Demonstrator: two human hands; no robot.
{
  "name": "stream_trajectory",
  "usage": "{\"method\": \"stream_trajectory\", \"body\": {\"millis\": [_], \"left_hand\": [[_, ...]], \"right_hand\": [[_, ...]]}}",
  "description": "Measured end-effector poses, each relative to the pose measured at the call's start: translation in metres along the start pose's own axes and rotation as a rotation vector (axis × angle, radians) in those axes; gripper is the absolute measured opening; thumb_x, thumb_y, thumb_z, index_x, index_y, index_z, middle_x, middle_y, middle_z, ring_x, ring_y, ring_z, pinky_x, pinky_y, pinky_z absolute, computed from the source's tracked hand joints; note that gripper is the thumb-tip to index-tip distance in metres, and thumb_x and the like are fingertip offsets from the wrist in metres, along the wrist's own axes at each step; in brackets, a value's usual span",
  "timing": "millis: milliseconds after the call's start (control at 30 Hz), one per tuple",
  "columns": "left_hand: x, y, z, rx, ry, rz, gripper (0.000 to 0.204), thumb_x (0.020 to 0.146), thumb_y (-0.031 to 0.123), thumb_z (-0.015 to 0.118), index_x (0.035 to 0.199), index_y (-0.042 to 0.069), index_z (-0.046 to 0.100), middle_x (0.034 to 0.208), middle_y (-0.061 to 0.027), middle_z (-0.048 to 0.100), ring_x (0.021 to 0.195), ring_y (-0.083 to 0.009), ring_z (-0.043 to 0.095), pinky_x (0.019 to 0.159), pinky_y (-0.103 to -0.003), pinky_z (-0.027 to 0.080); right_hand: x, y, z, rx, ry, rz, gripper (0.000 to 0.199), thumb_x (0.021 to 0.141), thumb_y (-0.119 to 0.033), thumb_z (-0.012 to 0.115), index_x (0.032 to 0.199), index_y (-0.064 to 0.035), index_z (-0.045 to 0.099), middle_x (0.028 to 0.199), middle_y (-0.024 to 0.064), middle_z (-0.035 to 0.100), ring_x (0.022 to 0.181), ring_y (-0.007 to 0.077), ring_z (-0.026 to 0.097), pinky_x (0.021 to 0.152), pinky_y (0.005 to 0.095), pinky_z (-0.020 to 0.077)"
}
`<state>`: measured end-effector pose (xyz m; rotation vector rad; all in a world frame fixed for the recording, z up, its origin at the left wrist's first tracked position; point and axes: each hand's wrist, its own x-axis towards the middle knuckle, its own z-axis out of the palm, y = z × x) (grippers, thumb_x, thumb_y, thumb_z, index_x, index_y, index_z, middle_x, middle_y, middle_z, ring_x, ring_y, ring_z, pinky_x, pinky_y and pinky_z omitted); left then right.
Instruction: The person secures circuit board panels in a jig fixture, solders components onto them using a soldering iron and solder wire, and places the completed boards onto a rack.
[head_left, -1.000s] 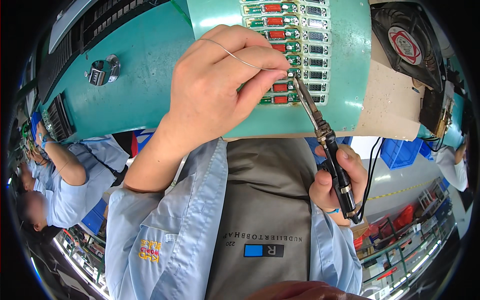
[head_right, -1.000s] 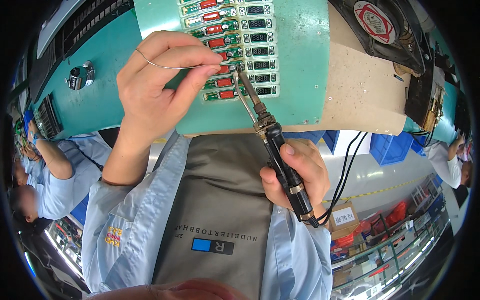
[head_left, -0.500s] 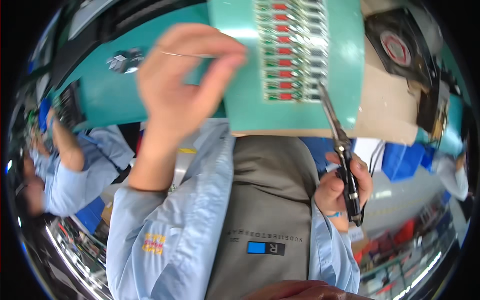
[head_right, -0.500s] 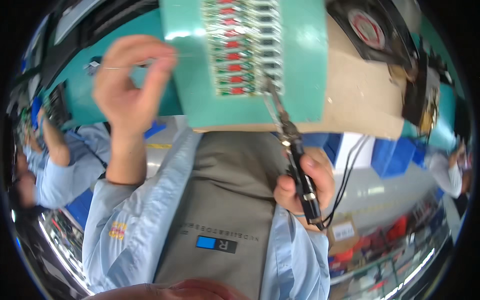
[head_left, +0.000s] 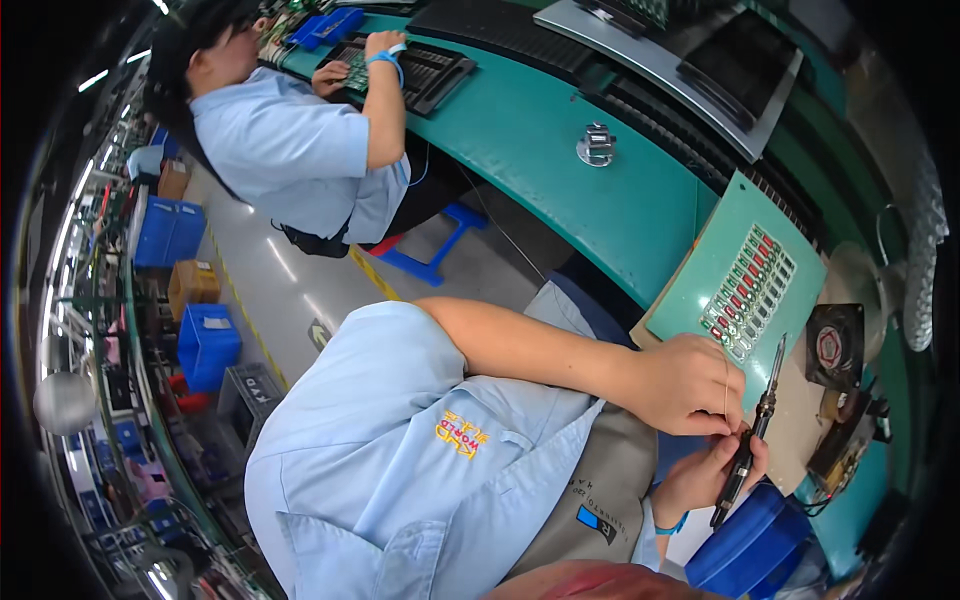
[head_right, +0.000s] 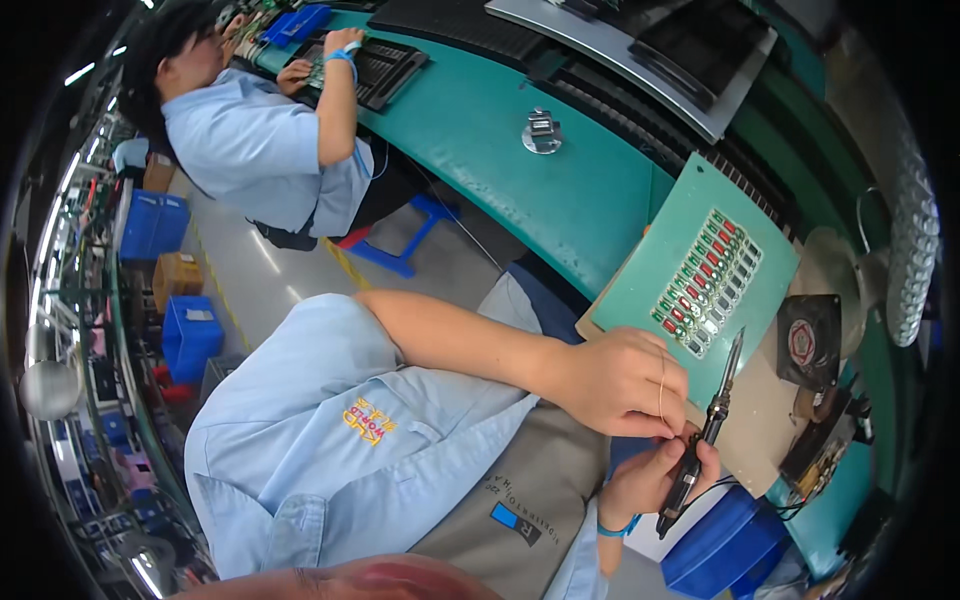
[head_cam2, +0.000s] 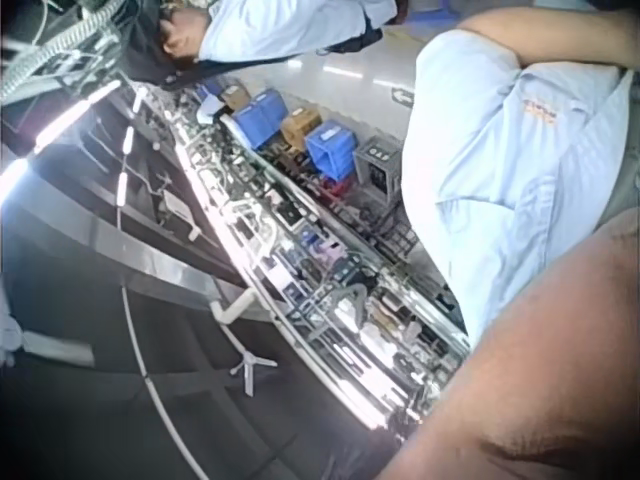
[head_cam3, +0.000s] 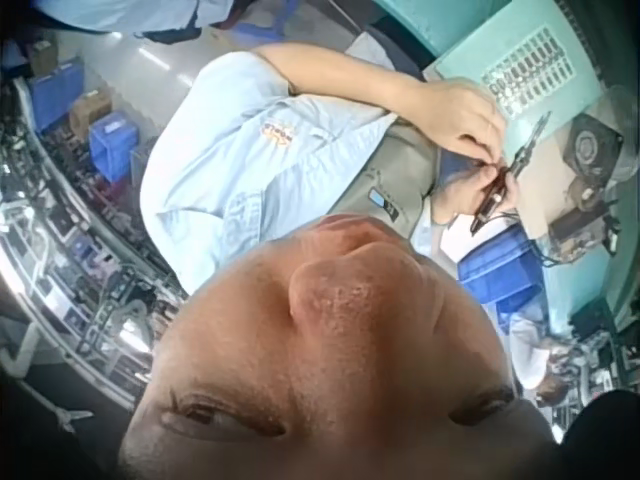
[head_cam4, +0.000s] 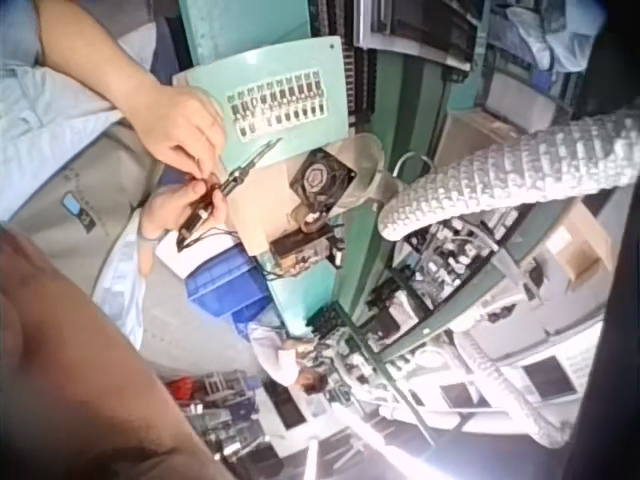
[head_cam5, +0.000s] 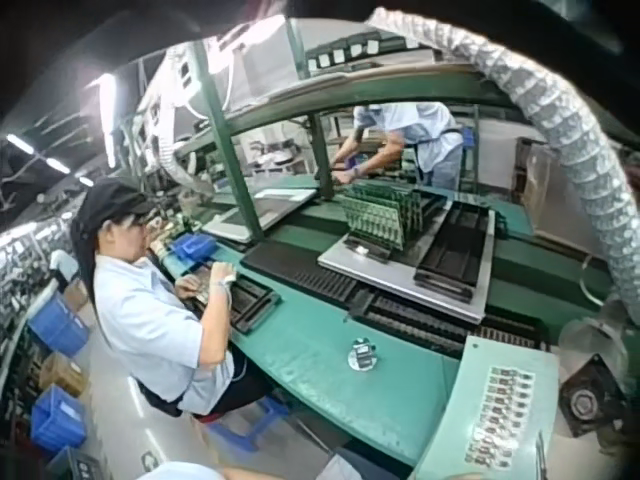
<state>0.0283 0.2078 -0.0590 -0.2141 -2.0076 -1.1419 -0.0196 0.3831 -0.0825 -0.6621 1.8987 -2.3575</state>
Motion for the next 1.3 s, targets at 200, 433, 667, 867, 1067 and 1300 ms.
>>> {"method": "stream_trajectory", "body": {"millis": [200,433,667,867,1067,1300], "left_hand": [[-0.006,0.011,0.000,0.037,-0.050,0.023,0.007,0.085,0.014,0.078,0.090,0.015,0.074,0.092,0.0019,0.067,0.074,-0.0187,0.060,0.078,-0.032,0.047],[-0.009,0.024,-0.003,-0.072,-0.028,-0.032,0.010,0.088,0.012,0.077,0.097,0.012,0.074,0.095,0.0016,0.068,0.074,-0.0177,0.059,0.095,-0.033,0.041],[0.001,0.036,-0.006,-0.251,-0.046,-0.245,0.021,0.087,0.005,0.077,0.108,0.009,0.075,0.102,0.0021,0.068,0.074,-0.0129,0.058,0.091,-0.031,0.044],[0.005,0.030,-0.003,-0.451,-0.069,-0.445,0.024,0.085,0.002,0.079,0.108,0.011,0.077,0.103,0.0022,0.067,0.074,-0.0119,0.057,0.077,-0.028,0.048],[0.007,0.004,0.002,-0.348,-0.149,-0.339,0.018,0.086,0.004,0.080,0.101,0.014,0.078,0.101,0.0000,0.067,0.074,-0.0146,0.058,0.068,-0.028,0.048],[0.019,-0.021,0.003,-0.159,-0.140,-0.156,0.013,0.090,0.008,0.079,0.101,0.015,0.080,0.101,-0.0023,0.067,0.076,-0.0173,0.062,0.069,-0.031,0.051]], "right_hand": [[-0.008,-0.014,0.001,0.016,0.002,0.067,0.027,0.104,-0.011,0.065,0.128,-0.0125,0.053,0.113,0.0105,0.061,0.102,0.0192,0.059,0.091,0.0303,0.0488],[-0.013,-0.017,-0.016,0.070,0.060,0.057,0.030,0.100,-0.001,0.060,0.127,-0.0121,0.053,0.108,0.0096,0.060,0.099,0.0180,0.058,0.087,0.0283,0.0471],[-0.012,-0.018,-0.024,0.055,0.117,0.081,0.034,0.097,0.004,0.057,0.126,-0.0118,0.053,0.107,0.0103,0.060,0.099,0.0177,0.057,0.084,0.0272,0.0451],[-0.004,-0.014,-0.015,0.031,0.139,0.168,0.033,0.097,0.003,0.058,0.126,-0.0119,0.053,0.107,0.0103,0.059,0.100,0.0178,0.056,0.085,0.0277,0.0452],[0.010,0.001,-0.014,-0.010,0.111,0.149,0.033,0.097,0.001,0.060,0.126,-0.0121,0.053,0.111,0.0097,0.059,0.101,0.0187,0.056,0.085,0.0287,0.0462],[0.022,0.014,-0.021,0.020,0.039,0.165,0.034,0.097,-0.004,0.065,0.127,-0.0132,0.053,0.113,0.0100,0.059,0.102,0.0205,0.057,0.088,0.0297,0.0467]]}}
